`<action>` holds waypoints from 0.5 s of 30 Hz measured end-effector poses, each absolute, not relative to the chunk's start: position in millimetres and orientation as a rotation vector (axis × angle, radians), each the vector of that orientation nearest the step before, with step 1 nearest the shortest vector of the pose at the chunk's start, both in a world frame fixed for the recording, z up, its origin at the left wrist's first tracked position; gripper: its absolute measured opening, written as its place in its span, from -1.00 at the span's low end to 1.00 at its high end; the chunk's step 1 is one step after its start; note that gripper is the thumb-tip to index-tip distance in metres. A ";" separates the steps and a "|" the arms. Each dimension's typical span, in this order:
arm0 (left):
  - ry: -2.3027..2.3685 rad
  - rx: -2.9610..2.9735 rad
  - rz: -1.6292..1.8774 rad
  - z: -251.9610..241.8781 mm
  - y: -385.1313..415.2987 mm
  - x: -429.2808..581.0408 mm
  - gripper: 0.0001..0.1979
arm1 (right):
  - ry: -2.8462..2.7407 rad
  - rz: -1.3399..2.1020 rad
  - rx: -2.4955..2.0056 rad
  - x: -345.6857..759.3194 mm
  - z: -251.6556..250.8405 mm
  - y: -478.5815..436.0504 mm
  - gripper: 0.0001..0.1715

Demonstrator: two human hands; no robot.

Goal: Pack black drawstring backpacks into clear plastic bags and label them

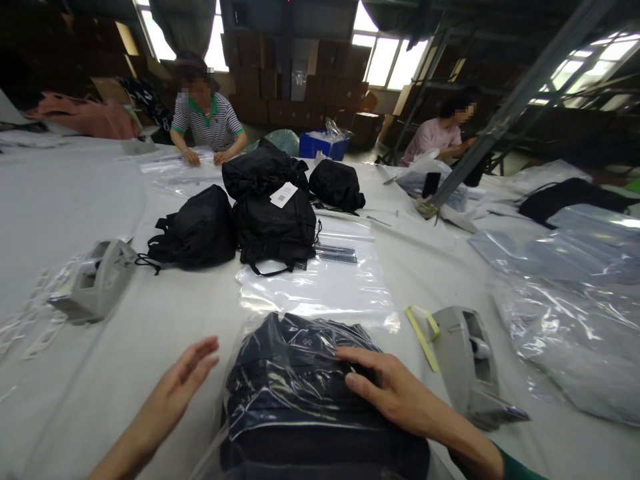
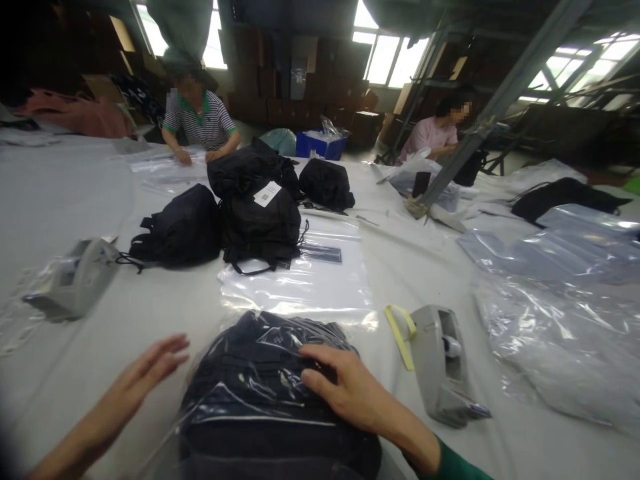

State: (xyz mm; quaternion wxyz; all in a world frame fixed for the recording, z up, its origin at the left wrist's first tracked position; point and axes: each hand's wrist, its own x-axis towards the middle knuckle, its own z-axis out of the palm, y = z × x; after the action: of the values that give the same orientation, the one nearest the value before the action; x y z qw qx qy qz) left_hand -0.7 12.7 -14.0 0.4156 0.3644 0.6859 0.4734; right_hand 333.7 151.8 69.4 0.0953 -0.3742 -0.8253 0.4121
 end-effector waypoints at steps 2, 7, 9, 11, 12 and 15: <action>1.666 1.208 1.194 29.1 40.6 -1.8 -0.41 | -2.344 1.162 -1.146 336.7 76.8 155.2 -0.47; 1.191 1.970 0.579 76.4 111.5 50.9 -0.37 | -2.348 1.074 -1.061 322.9 76.6 164.0 -0.39; 1.083 2.063 0.352 62.6 126.9 68.2 -0.29 | -2.464 1.110 -1.058 320.5 66.5 161.3 -0.33; 1.058 1.991 0.123 37.9 132.0 70.9 -0.25 | -2.581 1.211 -1.113 323.4 54.9 155.5 -0.27; 1.058 1.920 0.031 24.6 131.2 67.4 -0.23 | -2.614 1.273 -1.150 326.2 49.8 152.4 -0.26; 1.075 1.767 -0.042 -6.1 122.1 49.4 -0.22 | -2.627 1.421 -1.184 335.3 40.8 147.2 -0.25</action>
State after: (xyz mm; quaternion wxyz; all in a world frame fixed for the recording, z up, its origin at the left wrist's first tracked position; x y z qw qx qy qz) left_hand 49.4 122.1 -6.1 0.5108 0.7343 0.4468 -0.0175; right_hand 335.3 147.2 40.8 -0.0356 -0.3682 -0.8172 0.4420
